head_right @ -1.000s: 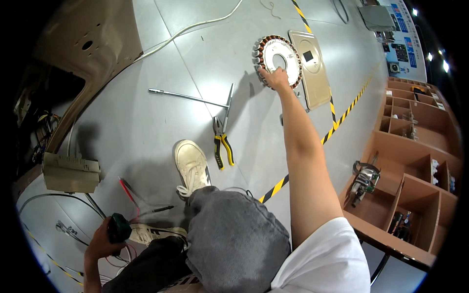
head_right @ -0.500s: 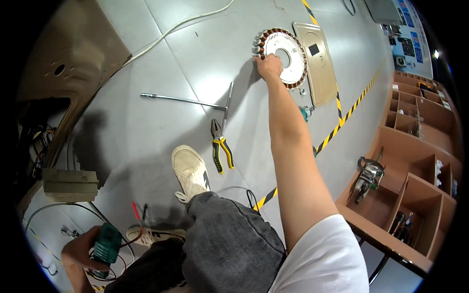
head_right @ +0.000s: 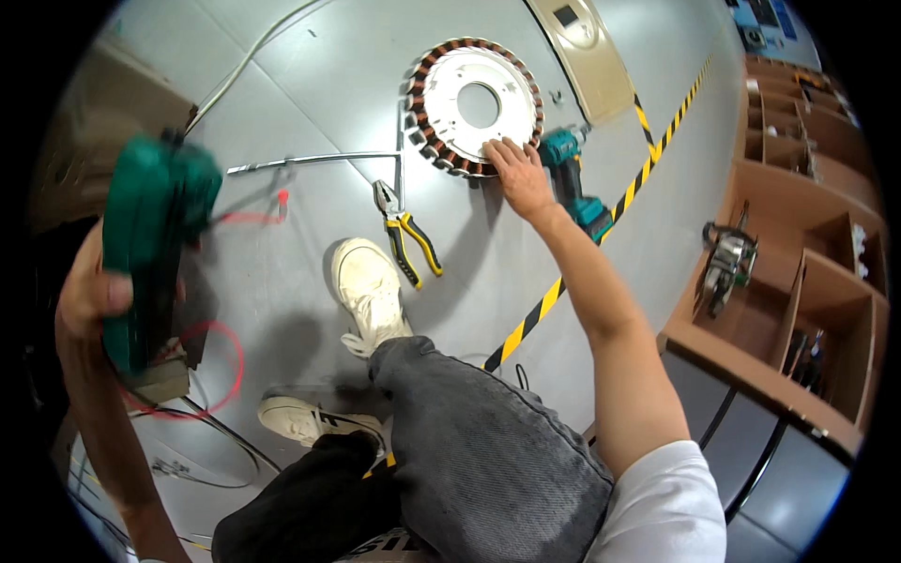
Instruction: The person tests components of a disassembled washing machine using a multimeter, disconnects wiring and a component by hand, and opens a plastic control box to inspect the internal circuitry.
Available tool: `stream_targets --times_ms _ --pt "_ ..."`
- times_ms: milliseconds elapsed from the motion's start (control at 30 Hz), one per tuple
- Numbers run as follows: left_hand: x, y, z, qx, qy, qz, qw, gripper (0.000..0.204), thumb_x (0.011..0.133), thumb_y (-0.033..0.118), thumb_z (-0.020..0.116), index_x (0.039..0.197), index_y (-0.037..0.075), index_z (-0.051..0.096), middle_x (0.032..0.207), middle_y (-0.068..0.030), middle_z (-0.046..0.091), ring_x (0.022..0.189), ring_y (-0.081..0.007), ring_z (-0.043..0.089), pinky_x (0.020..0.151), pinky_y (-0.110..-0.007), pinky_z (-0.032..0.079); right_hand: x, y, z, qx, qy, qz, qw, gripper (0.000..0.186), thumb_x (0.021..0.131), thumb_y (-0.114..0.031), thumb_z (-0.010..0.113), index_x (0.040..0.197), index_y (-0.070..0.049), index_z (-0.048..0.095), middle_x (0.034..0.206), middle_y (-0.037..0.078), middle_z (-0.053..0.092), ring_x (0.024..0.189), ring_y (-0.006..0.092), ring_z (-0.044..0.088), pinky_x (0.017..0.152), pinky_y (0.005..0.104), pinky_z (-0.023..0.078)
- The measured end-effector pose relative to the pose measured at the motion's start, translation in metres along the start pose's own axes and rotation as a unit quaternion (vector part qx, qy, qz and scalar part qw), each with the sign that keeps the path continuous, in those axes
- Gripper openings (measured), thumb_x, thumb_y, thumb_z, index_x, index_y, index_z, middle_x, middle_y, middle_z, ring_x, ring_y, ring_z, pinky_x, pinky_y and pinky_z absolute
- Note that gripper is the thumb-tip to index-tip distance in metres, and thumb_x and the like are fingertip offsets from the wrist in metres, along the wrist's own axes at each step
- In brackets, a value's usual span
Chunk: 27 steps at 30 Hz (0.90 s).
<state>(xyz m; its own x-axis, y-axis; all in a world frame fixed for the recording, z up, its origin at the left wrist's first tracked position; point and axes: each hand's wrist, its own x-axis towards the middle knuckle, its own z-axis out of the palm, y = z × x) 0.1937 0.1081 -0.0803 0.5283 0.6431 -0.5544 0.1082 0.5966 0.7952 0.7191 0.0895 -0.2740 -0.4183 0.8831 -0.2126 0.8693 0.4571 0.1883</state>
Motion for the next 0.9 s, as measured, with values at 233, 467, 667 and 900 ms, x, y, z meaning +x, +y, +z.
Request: stream_targets --times_ms 233,467,667,900 --pt "0.059 0.02 0.032 0.009 0.082 0.078 0.994 0.073 0.067 0.044 0.068 0.123 0.0 0.055 0.11 -0.0112 0.062 0.084 -0.0145 0.057 0.075 -0.026 0.047 -0.018 -0.03 -0.007 0.109 0.042 0.154 0.981 0.053 0.079 0.0 0.058 0.13 -0.01 0.046 0.129 0.014 0.05 0.119 0.031 0.048 0.099 0.0404 0.04" --pt "0.058 0.007 0.039 -0.002 -0.046 -0.014 0.999 0.089 0.063 0.015 0.079 0.14 0.0 0.037 0.122 -0.0089 0.056 0.108 -0.017 0.055 0.094 -0.03 0.042 0.037 -0.171 -0.107 0.575 0.193 0.189 0.773 0.096 0.069 -0.029 0.082 0.142 0.001 0.027 0.136 0.022 0.038 0.127 0.0312 0.04 0.105 0.0397 0.036" --pt "0.01 0.012 0.071 -0.121 -0.063 -0.108 0.985 0.097 0.048 0.021 0.082 0.131 -0.011 0.042 0.117 -0.0224 0.055 0.096 -0.0209 0.058 0.087 -0.031 0.043 0.035 -0.19 -0.148 0.618 0.071 0.06 0.781 0.026 0.078 -0.023 0.074 0.089 -0.003 0.061 0.095 0.013 0.059 0.097 0.0219 0.057 0.082 0.035 0.044" --pt "0.029 0.024 0.046 -0.046 -0.048 0.023 0.998 0.089 0.066 0.04 0.073 0.13 -0.011 0.039 0.114 -0.0331 0.055 0.078 -0.0246 0.063 0.067 -0.028 0.052 -0.031 -0.16 -0.157 0.684 -0.138 0.243 0.674 0.023 0.086 -0.021 0.063 0.083 0.002 0.063 0.062 0.006 0.052 0.058 0.0131 0.055 0.056 0.0291 0.043"
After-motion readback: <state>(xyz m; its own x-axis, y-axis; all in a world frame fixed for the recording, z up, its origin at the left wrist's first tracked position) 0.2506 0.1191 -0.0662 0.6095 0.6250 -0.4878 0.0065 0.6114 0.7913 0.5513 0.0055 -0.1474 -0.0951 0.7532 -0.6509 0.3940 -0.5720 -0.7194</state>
